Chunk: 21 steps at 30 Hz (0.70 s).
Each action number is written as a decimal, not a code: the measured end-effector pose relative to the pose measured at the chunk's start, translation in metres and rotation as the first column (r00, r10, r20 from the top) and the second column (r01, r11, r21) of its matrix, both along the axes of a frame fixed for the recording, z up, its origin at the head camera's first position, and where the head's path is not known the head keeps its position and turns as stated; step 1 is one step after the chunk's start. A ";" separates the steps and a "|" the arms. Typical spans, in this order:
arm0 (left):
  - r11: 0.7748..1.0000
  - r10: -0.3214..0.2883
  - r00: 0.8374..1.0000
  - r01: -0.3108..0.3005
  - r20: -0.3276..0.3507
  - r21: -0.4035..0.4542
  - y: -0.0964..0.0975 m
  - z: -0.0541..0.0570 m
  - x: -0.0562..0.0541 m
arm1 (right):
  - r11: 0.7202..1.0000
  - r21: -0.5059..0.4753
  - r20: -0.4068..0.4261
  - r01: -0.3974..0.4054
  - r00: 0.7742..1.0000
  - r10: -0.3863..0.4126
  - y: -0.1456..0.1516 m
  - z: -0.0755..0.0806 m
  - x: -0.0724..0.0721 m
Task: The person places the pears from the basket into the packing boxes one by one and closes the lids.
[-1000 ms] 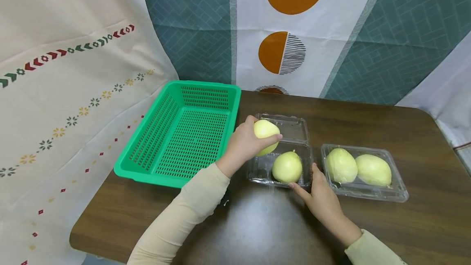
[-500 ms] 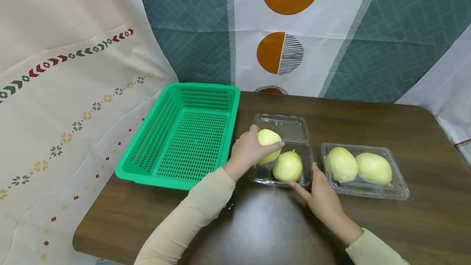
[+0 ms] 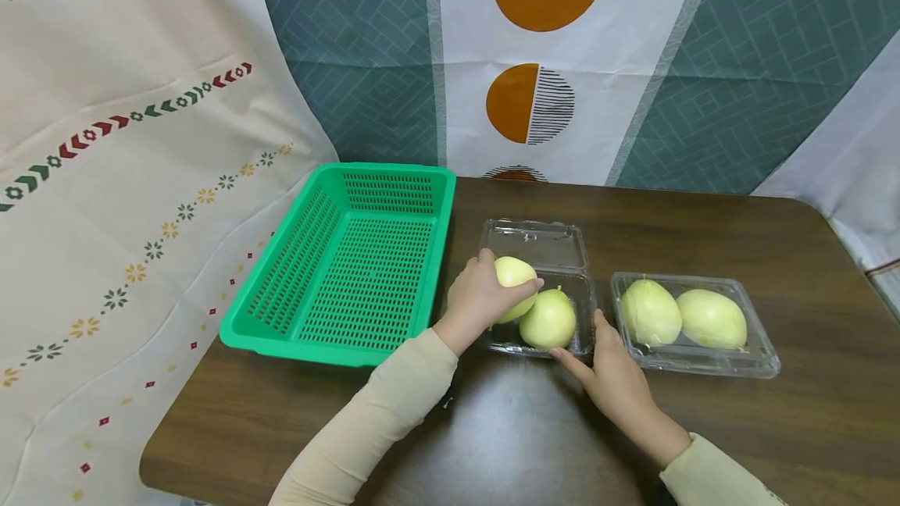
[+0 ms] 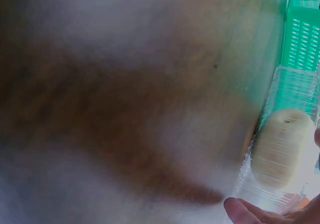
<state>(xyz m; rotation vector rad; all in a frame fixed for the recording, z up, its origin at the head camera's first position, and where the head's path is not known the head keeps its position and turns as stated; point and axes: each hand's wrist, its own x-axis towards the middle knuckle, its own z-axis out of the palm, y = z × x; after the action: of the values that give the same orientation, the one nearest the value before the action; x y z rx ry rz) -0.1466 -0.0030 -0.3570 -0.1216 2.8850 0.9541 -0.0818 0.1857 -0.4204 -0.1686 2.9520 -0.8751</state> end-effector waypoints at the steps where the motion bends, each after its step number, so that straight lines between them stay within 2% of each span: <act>1: 1.000 -0.003 1.000 0.003 0.000 -0.003 0.001 -0.001 0.000 | 1.000 0.001 0.000 0.002 1.000 -0.002 0.000 0.000 0.000; 7: 0.998 -0.019 1.000 0.020 0.010 -0.057 0.004 -0.008 0.002 | 1.000 0.003 0.002 0.001 1.000 -0.001 0.000 -0.001 0.000; 21: 0.989 0.010 0.999 -0.016 -0.040 -0.149 0.007 -0.021 0.001 | 1.000 -0.001 0.015 0.000 1.000 0.000 0.002 -0.004 -0.001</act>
<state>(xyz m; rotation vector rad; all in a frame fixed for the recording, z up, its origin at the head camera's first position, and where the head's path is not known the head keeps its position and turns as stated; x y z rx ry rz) -0.1455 0.0043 -0.3783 -0.1352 2.9936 0.7491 -0.0828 0.1879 -0.4243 -0.1607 2.9377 -0.8739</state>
